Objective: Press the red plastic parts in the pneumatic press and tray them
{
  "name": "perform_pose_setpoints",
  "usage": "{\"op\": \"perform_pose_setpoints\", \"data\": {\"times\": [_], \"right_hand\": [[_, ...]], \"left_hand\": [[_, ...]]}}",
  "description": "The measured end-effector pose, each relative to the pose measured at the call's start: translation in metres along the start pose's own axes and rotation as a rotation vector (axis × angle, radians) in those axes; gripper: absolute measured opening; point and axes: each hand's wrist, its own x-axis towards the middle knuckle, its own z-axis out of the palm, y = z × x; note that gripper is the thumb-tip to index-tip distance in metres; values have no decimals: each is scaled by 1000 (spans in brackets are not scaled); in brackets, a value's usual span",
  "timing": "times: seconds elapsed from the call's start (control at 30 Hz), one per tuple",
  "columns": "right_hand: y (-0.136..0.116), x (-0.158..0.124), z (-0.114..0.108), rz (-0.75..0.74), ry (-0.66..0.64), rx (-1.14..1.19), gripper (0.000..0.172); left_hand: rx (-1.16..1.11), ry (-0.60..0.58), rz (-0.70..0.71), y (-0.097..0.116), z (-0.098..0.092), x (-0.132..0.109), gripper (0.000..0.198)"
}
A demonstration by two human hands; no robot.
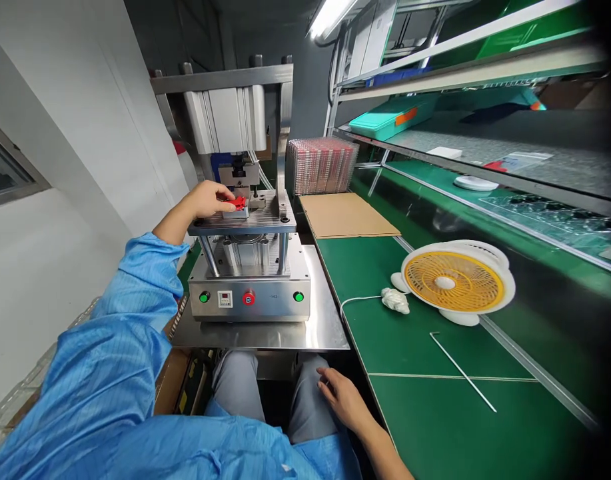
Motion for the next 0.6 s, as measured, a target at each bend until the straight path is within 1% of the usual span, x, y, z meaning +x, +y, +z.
{"op": "perform_pose_setpoints", "data": {"times": [0.1,0.27,0.4,0.5,0.6], "right_hand": [[2,1,1,-5,-1,-6,41],[8,7,6,-17,3,-18,38],[13,7,10,-8,17,-14,37],[14,4,11,-5,38,3,39],[11,0,10,5,47,8,40]], "left_hand": [[-3,2,-17,1,0,1,50],[-7,49,0,-1,6,0,41],[-36,71,-17,-2,9,2,36],[-116,76,-5,-5,13,5,37],[-199,86,18,-10,18,7,47]]}}
